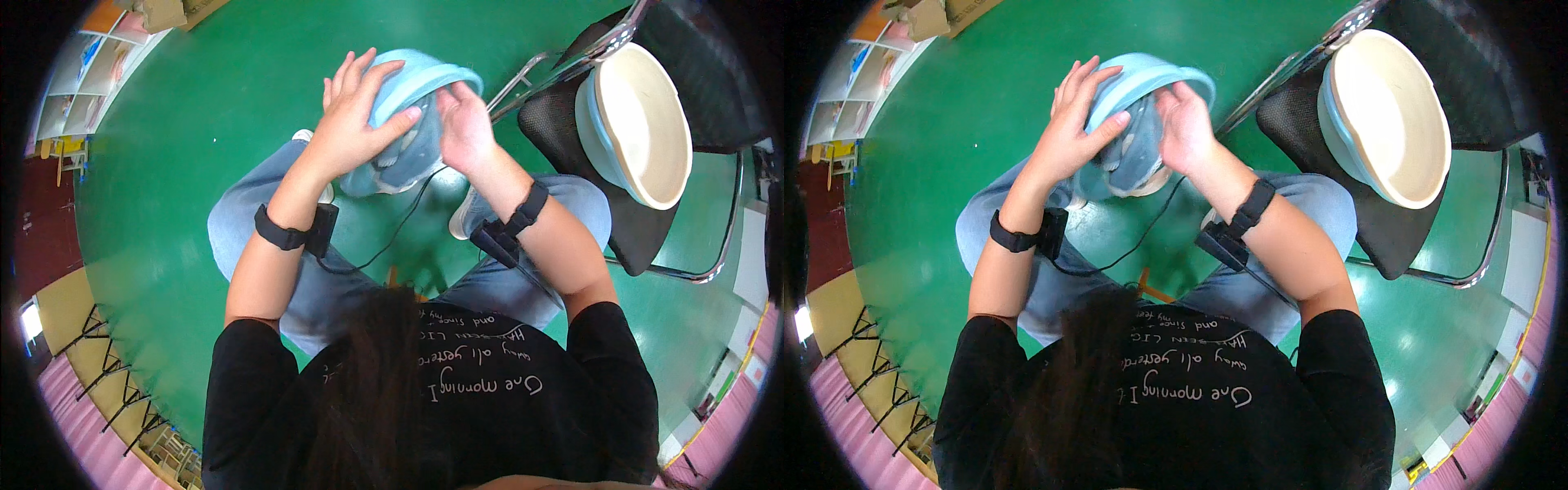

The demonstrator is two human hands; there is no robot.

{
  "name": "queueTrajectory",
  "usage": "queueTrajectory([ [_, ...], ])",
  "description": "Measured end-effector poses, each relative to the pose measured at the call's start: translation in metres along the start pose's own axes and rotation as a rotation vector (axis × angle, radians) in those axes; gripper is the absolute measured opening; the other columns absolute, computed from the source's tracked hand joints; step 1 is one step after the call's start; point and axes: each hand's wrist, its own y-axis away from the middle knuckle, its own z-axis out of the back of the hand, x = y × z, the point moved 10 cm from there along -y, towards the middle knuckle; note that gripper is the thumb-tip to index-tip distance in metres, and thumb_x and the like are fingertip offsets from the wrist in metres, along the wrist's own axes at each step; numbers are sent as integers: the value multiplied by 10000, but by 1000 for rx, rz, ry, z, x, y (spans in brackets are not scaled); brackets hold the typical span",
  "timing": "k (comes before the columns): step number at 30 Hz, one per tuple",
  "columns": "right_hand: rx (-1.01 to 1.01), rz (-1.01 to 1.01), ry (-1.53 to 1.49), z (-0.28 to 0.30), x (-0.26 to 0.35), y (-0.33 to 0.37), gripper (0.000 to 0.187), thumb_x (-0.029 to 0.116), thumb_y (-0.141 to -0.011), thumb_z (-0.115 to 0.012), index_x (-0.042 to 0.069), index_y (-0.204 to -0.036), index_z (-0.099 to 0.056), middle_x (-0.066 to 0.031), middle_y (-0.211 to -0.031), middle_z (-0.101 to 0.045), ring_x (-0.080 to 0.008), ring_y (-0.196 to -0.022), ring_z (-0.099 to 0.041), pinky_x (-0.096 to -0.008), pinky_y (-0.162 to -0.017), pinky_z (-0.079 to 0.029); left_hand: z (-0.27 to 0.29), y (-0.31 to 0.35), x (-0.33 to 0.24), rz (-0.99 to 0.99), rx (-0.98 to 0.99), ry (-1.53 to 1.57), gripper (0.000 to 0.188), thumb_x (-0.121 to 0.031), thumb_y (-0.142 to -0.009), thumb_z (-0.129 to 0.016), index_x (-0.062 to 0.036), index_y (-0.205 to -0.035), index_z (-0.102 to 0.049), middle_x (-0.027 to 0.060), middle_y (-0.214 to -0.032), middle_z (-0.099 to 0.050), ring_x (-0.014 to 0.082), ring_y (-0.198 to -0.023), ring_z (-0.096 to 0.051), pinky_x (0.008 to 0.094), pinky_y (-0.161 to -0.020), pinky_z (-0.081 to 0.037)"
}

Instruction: The person washes a light blue basin with a cloth in water, stacks a series of stacked plastic basins onto a table, stands up to retrieve a cloth from a chair, inspects and folds a patterned towel over a box, and then uses the cloth to wipe the sides of a white air conditioning unit.

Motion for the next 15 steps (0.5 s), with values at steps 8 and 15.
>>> queueTrajectory([
  [8, 33, 104, -4, -9, 41, 5, 644, 543, -990, -241, 72, -1411, -364, -122, -1417, -445, -341, -1320, -396, -502, -1118, -277, -16, 10, 17, 115, 129, -117, 1076, -624, -659, -736, -263, -1514, -192, 334, -1510, -147, 560, -1377, -162, 711, -1065, -77],
  [15, -16, 110, -83, 6, 57, 4, 595, 499, -1006, -264, 64, -1368, -448, -152, -1387, -491, -354, -1285, -439, -512, -1098, -304, -5, 10, 23, 158, 137, -116, 1218, -607, -626, -772, -194, -1535, -76, 335, -1501, -184, 501, -1399, -188, 688, -1082, -80],
])
